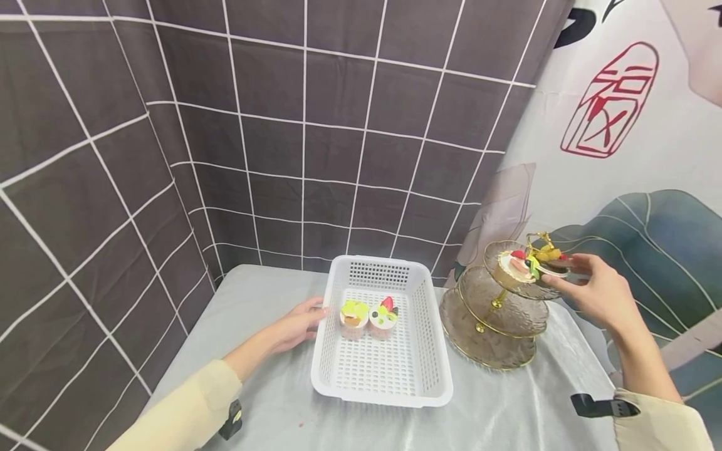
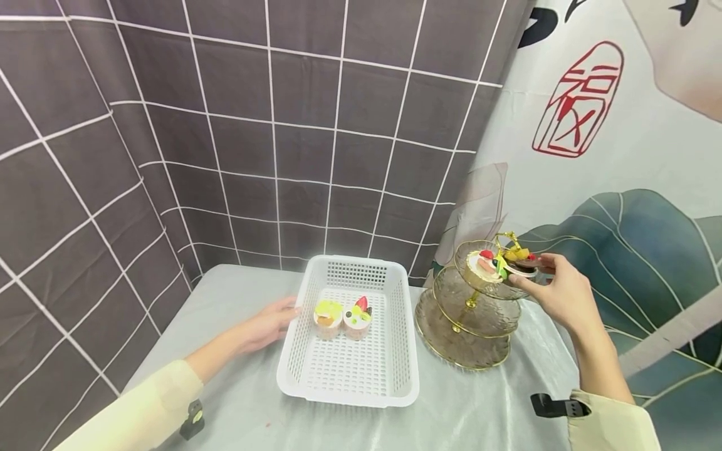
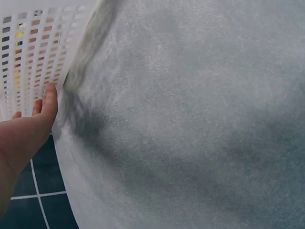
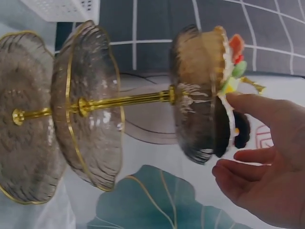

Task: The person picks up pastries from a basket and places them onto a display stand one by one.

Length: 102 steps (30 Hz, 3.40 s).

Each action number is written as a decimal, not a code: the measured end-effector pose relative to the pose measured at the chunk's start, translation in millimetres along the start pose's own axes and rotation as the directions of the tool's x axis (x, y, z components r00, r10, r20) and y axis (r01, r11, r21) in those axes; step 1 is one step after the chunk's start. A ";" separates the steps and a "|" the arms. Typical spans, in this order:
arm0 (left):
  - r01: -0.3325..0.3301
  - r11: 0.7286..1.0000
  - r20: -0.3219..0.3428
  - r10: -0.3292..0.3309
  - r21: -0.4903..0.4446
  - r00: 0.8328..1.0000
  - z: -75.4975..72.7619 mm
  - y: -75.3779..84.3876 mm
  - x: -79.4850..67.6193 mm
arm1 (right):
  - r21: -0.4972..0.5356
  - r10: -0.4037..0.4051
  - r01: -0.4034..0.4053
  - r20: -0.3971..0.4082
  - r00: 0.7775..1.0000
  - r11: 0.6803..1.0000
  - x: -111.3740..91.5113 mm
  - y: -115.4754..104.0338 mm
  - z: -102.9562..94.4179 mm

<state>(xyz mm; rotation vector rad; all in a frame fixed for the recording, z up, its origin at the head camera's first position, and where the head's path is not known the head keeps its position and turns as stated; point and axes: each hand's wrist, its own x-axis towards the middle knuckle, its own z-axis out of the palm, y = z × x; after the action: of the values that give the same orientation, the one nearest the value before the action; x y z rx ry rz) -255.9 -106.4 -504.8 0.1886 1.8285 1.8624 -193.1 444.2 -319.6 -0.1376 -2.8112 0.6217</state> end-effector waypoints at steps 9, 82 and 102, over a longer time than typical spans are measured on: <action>-0.006 1.000 -0.020 0.005 -0.016 1.000 -3.5 -3.4 -0.4 | 0.037 -0.085 0.092 -0.163 0.983 0.995 -11.6 -30.3 -14.2; -0.037 0.999 0.021 0.037 0.008 0.999 -3.2 -6.1 5.5 | 0.285 -0.358 0.293 0.209 0.910 0.913 -21.6 -147.8 189.7; -0.026 1.000 0.020 0.026 -0.005 0.999 -4.6 -6.6 6.5 | 0.374 0.092 -0.118 0.089 0.992 0.920 -49.5 -87.2 122.6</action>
<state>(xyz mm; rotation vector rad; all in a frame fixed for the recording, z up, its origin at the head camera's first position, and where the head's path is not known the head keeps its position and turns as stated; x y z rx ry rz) -261.8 -108.0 -513.3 0.2295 1.8156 1.8758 -181.7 308.9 -401.1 -0.1956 -2.6977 1.2030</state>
